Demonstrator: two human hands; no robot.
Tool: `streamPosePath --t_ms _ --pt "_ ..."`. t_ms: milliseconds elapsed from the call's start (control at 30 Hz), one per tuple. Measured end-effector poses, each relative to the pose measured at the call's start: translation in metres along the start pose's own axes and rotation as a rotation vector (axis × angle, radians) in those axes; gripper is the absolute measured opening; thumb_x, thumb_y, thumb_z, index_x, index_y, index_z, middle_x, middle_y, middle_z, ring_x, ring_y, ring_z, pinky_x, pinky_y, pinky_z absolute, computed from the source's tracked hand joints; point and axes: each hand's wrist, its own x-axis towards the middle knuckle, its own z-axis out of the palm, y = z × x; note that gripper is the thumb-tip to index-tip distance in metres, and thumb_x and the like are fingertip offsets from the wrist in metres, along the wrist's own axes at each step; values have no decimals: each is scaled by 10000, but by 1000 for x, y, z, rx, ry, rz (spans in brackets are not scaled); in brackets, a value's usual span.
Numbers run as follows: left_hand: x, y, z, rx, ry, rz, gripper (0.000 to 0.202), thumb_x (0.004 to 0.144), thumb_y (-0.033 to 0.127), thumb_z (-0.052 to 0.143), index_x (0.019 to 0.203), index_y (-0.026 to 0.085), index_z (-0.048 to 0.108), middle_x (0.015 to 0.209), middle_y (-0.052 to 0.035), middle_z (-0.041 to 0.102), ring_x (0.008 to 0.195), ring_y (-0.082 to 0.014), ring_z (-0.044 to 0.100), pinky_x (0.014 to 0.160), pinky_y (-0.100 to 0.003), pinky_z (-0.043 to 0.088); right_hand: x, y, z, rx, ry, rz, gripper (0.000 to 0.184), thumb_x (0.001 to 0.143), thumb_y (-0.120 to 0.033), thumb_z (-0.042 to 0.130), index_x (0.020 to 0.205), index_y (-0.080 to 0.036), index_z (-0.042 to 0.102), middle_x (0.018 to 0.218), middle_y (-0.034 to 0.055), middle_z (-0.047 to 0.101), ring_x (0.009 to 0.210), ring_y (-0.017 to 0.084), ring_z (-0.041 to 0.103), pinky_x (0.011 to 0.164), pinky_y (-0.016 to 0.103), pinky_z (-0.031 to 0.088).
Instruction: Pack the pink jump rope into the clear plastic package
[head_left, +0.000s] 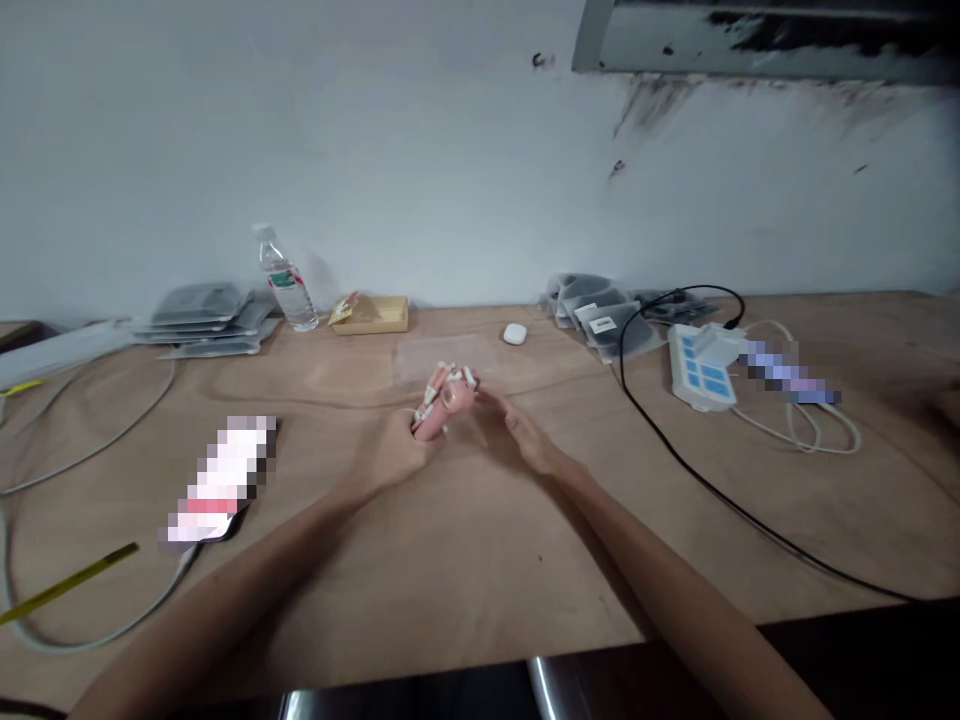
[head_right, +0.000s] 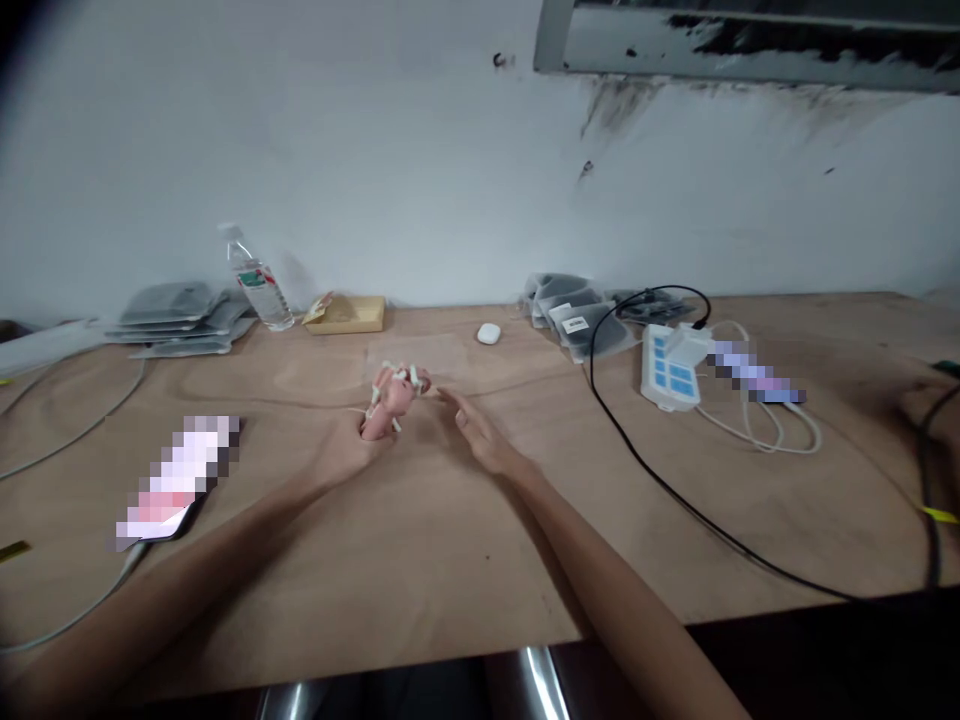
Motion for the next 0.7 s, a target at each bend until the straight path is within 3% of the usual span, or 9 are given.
streamPosePath --t_ms 100,167,233,300,367,467,600,700 --pt "-7 15 8 -575 -198 -140 313 702 300 748 971 159 677 807 -33 690 789 -226 693 734 -341 545 16 -11 10 569 68 19 903 878 -883 128 1437 -268 480 1333 127 638 1228 318 611 992 492 514" --pt "-10 20 13 -882 -374 -271 396 684 296 790 1028 142 668 862 -55 705 806 -218 703 763 -341 551 31 -19 17 881 -7 103 943 839 -919 134 1273 -221 596 880 85 726 749 258 704 665 399 602" --pt "-10 18 14 -1055 -520 -392 383 705 259 788 1043 130 664 921 -78 716 844 -220 715 827 -363 548 48 -22 24 1110 -225 195 969 813 -940 157 1084 -156 657 539 8 585 403 187 533 380 300 487" --pt "-7 13 12 -1140 -597 -462 336 743 215 759 1054 135 660 985 -92 724 904 -232 718 893 -405 533 65 -21 30 1234 -337 245 924 831 -912 202 975 -125 665 487 6 563 298 150 415 258 260 355" --pt "-5 7 8 -1165 -642 -489 298 777 204 732 1057 137 659 1008 -103 729 932 -244 718 905 -426 524 79 -18 35 1265 -375 289 827 871 -833 264 961 -114 663 514 32 608 294 157 433 240 261 334" --pt "-4 2 6 -1185 -701 -508 271 795 241 720 1029 115 667 961 -125 740 882 -241 724 876 -399 521 89 -14 43 1279 -348 348 732 845 -757 347 1035 -119 651 661 85 702 447 210 600 310 279 425" --pt "-7 -1 17 -1241 -711 -537 291 769 243 722 1005 80 680 887 -134 747 836 -220 730 864 -339 518 83 -16 52 1299 -250 374 650 748 -670 460 1101 -154 635 936 131 762 810 306 721 565 389 589" --pt "-8 -5 24 -1239 -646 -575 289 776 235 716 1018 80 678 887 -121 752 820 -221 736 871 -344 521 76 -17 55 1284 -131 354 568 702 -600 493 1055 -178 634 1014 136 758 951 332 709 735 461 605"
